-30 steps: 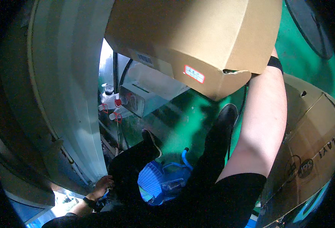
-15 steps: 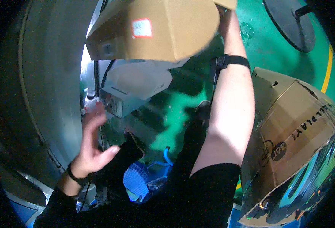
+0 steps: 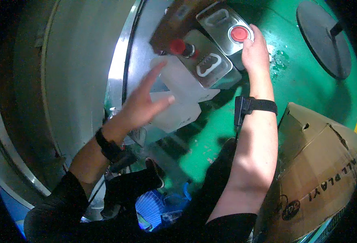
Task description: Pouring liquid from large metal and plastic containers into smaller plastic bottles.
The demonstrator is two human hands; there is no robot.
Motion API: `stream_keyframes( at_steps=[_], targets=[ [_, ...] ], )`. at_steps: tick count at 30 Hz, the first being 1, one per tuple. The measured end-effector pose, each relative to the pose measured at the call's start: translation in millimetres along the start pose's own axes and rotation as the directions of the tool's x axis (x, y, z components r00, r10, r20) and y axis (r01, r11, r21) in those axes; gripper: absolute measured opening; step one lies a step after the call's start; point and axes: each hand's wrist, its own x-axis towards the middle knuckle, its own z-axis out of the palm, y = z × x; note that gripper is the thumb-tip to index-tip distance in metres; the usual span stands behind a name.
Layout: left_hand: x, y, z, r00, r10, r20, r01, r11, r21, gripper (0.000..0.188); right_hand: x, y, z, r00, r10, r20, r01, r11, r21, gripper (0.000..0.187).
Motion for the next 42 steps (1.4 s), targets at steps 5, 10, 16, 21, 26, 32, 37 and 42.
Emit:
stream_keyframes(
  at_steps=[5, 10, 16, 21, 26, 32, 37, 42],
  targets=[
    [-76.7, -20.1, 22.3, 0.974, -0.197, 0.114, 0.212, 0.967, -0.142, 0.082, -10.7, -47.3, 4.2, 0.939, -0.331, 0.096, 0.333, 0.8, -0.5, 0.055],
    [-133.9, -19.9, 38.7, 0.9, -0.385, 0.203, 0.417, 0.897, -0.147, 0.08, -11.1, -64.8, 8.0, 0.956, -0.225, 0.187, 0.279, 0.51, -0.814, 0.085],
    [-171.5, -48.8, 52.9, 0.862, -0.449, 0.236, 0.496, 0.845, -0.202, 0.078, 3.0, -75.4, -6.3, 0.951, -0.107, 0.289, 0.295, 0.594, -0.748, 0.086],
    [-187.0, -57.2, 47.8, 0.808, -0.529, 0.258, 0.587, 0.76, -0.28, 0.079, -1.7, -67.7, -11.7, 0.957, -0.125, 0.26, 0.278, 0.645, -0.712, 0.079],
    [-188.6, -49.2, 36.8, 0.789, -0.545, 0.286, 0.612, 0.738, -0.283, 0.077, 5.3, -34.7, -29.1, 0.915, -0.335, 0.226, 0.403, 0.703, -0.586, 0.06],
    [-221.8, -57.6, 47.8, 0.823, -0.51, 0.249, 0.567, 0.75, -0.339, 0.076, 30.7, -50.4, -18.9, 0.867, -0.393, 0.306, 0.496, 0.623, -0.604, 0.036],
    [-238.8, -69.1, 53.5, 0.798, -0.526, 0.294, 0.602, 0.712, -0.361, 0.075, 47.2, -83.7, 13.7, 0.822, -0.408, 0.397, 0.566, 0.504, -0.653, 0.026],
    [-245.1, -75.3, 50.4, 0.769, -0.561, 0.306, 0.639, 0.654, -0.406, 0.074, -57.5, -109.3, 40.9, 0.816, -0.228, 0.531, 0.541, 0.625, -0.563, 0.018]
  ],
)
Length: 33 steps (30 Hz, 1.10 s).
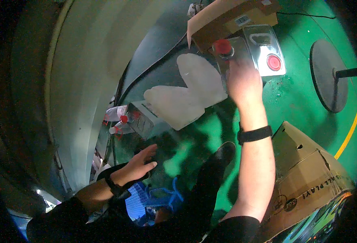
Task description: Pouring liquid from large metal and plastic containers into smaller plastic bottles.
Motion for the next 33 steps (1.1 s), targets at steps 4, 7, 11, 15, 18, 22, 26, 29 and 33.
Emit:
stream_keyframes(
  at_steps=[4, 7, 11, 15, 18, 22, 26, 29, 33],
  targets=[
    [-9.2, 12.1, -0.1, 1.0, -0.006, 0.018, 0.005, 1.0, 0.03, 0.071, -19.6, -4.2, -5.8, 0.999, -0.037, 0.025, 0.04, 0.992, -0.123, 0.027],
    [-20.7, 12.7, 5.0, 1.0, 0.009, 0.03, -0.01, 1.0, 0.022, 0.07, -1.1, 4.2, -7.8, 0.995, -0.102, 0.019, 0.103, 0.959, -0.266, 0.028],
    [-37.8, 9.8, -1.5, 1.0, 0.004, 0.005, -0.004, 1.0, -0.025, 0.071, 2.9, -2.2, 5.8, 0.98, -0.085, 0.182, 0.143, 0.932, -0.334, 0.023],
    [-60.7, 12.9, -12.2, 1.0, -0.01, -0.013, 0.01, 1.0, -0.007, 0.073, -17.6, -6.5, 4.5, 0.983, -0.025, 0.184, 0.066, 0.973, -0.222, 0.022],
    [-77.8, 5.4, -16.0, 0.999, -0.023, -0.039, 0.021, 0.999, -0.031, 0.073, -2.1, -12.0, -10.9, 0.935, 0.049, 0.351, 0.059, 0.955, -0.291, 0.029],
    [-99.5, 7.3, -27.3, 0.998, 0.027, -0.064, -0.028, 1.0, -0.014, 0.073, 4.9, -38.9, -37.5, 0.831, 0.167, 0.53, -0.014, 0.96, -0.28, 0.041],
    [-126.0, 12.8, -34.5, 0.995, 0.079, -0.059, -0.08, 0.997, -0.018, 0.072, -33.4, -47.1, -43.6, 0.885, 0.288, 0.365, -0.193, 0.942, -0.275, 0.036],
    [-150.1, 8.9, -41.8, 0.991, 0.118, -0.066, -0.122, 0.991, -0.058, 0.071, -45.4, -54.2, -71.5, 0.942, 0.198, 0.271, -0.14, 0.965, -0.22, 0.033],
    [-198.0, 1.8, -51.1, 0.981, 0.155, -0.118, -0.157, 0.988, -0.009, 0.065, -78.2, -93.2, -134.0, 0.986, 0.001, 0.168, 0.047, 0.959, -0.28, 0.033]
  ],
)
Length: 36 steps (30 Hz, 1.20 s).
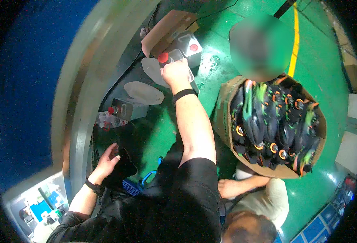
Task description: Pouring liquid from large metal and plastic containers into smaller plastic bottles.
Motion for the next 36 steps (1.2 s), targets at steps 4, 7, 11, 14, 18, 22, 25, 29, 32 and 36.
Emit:
stream_keyframes(
  at_steps=[4, 7, 11, 14, 18, 22, 25, 29, 32, 36],
  targets=[
    [-74.8, 3.2, -17.9, 0.975, 0.209, 0.078, -0.223, 0.939, 0.263, 0.05, -77.9, -41.7, -109.8, 0.988, 0.138, -0.076, -0.136, 0.99, 0.035, 0.033],
    [-134.8, -14.7, -32.4, 0.923, 0.378, 0.063, -0.373, 0.847, 0.378, 0.043, -134.4, -69.6, -178.2, 0.989, 0.084, -0.12, -0.09, 0.995, -0.045, 0.027],
    [-203.1, -45.2, -58.7, 0.926, 0.377, -0.013, -0.371, 0.918, 0.138, 0.033, -212.1, -111.3, -240.5, 0.944, -0.044, -0.327, 0.004, 0.992, -0.124, 0.024],
    [-260.7, -71.4, -74.5, 0.821, 0.571, -0.034, -0.55, 0.805, 0.223, 0.03, -250.6, -127.8, -273.2, 0.899, -0.017, -0.438, -0.011, 0.998, -0.06, 0.027],
    [-322.3, -124.2, -102.2, 0.718, 0.67, -0.188, -0.641, 0.742, 0.196, 0.029, -296.7, -205.8, -331.0, 0.849, -0.063, -0.525, 0.106, 0.993, 0.053, 0.037],
    [-371.3, -174.7, -130.2, 0.667, 0.641, -0.379, -0.658, 0.746, 0.103, 0.029, -345.8, -261.1, -378.1, 0.801, -0.211, -0.56, 0.355, 0.921, 0.161, 0.039],
    [-403.7, -206.4, -133.9, 0.585, 0.609, -0.536, -0.679, 0.729, 0.088, 0.029, -391.9, -290.0, -429.0, 0.886, -0.315, -0.34, 0.391, 0.902, 0.182, 0.026],
    [-430.7, -245.2, -139.4, 0.472, 0.56, -0.681, -0.721, 0.69, 0.067, 0.028, -414.6, -351.3, -461.4, 0.76, -0.489, -0.429, 0.611, 0.762, 0.215, 0.021],
    [-441.3, -258.3, -156.6, 0.461, 0.526, -0.715, -0.708, 0.704, 0.062, 0.028, -424.5, -351.9, -488.6, 0.783, -0.491, -0.382, 0.61, 0.724, 0.321, 0.026],
    [-429.7, -258.2, -183.0, 0.429, 0.477, -0.767, -0.632, 0.765, 0.122, 0.031, -414.2, -445.8, -496.3, 0.61, -0.676, -0.414, 0.792, 0.514, 0.328, 0.016]
  ],
)
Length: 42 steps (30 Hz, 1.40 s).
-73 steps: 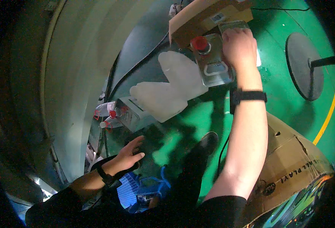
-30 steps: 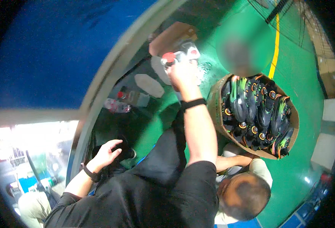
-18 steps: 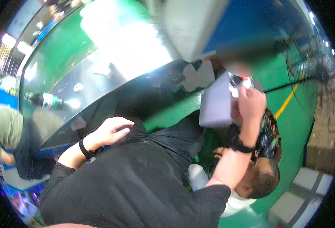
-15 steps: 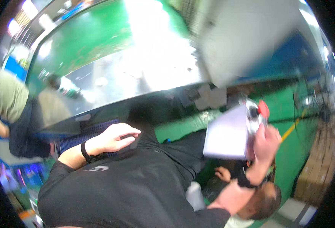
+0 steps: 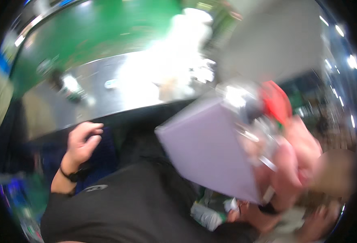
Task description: Pouring liquid from large metal and plastic containers into smaller plastic bottles.
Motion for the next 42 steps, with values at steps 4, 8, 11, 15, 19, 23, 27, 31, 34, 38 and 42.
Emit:
stream_keyframes(
  at_steps=[4, 8, 11, 15, 19, 23, 27, 31, 34, 38, 42],
  targets=[
    [4.3, -33.4, -12.7, 0.997, -0.065, -0.05, 0.062, 0.996, -0.064, 0.035, 50.6, -22.7, 51.0, 0.968, -0.242, 0.059, 0.249, 0.953, -0.175, 0.009],
    [25.6, -28.1, -4.3, 1.0, 0.017, 0.021, -0.018, 0.998, 0.057, 0.039, 61.7, -30.0, 72.6, 0.943, -0.331, -0.04, 0.326, 0.94, -0.101, 0.023],
    [19.3, -13.3, -9.6, 1.0, 0.018, 0.003, -0.018, 0.991, 0.13, 0.04, 68.8, -24.8, 71.3, 0.96, -0.278, -0.046, 0.273, 0.958, -0.085, 0.021],
    [19.9, -14.1, -4.7, 0.998, 0.0, -0.062, 0.002, 1.0, 0.021, 0.039, 52.0, -16.0, 60.5, 0.916, -0.245, -0.318, 0.27, 0.962, 0.037, 0.021],
    [14.3, -37.6, -13.3, 0.987, -0.061, -0.15, 0.088, 0.979, 0.183, 0.039, 45.9, 17.3, 44.3, 0.966, -0.248, -0.072, 0.245, 0.968, -0.044, 0.023],
    [39.7, -59.6, 9.3, 0.978, 0.063, -0.199, -0.003, 0.958, 0.287, 0.042, 84.7, -12.9, 71.9, 0.907, -0.392, 0.155, 0.379, 0.919, 0.109, 0.017],
    [82.9, -70.7, 30.1, 0.983, -0.01, -0.182, 0.07, 0.944, 0.322, 0.045, 108.8, 8.2, 66.1, 0.82, -0.474, 0.321, 0.406, 0.877, 0.257, 0.017],
    [98.0, -79.2, 36.5, 0.978, -0.193, -0.085, 0.21, 0.921, 0.329, 0.035, 114.1, 35.9, 61.4, 0.814, -0.544, 0.204, 0.388, 0.77, 0.506, 0.022],
    [102.1, -81.8, 39.5, 0.974, -0.211, -0.085, 0.227, 0.927, 0.297, 0.027, 121.7, 27.6, 57.9, 0.777, -0.589, 0.22, 0.436, 0.757, 0.487, 0.026],
    [93.5, -90.7, 38.1, 0.994, -0.043, -0.103, 0.076, 0.935, 0.346, 0.022, 111.4, 14.6, 63.3, 0.731, -0.6, 0.326, 0.473, 0.789, 0.393, 0.021],
    [42.9, -11.1, 8.3, 0.987, 0.089, -0.132, -0.054, 0.968, 0.244, 0.023, 97.0, 42.2, 56.7, 0.844, -0.424, 0.33, 0.377, 0.905, 0.199, 0.026]
  ],
)
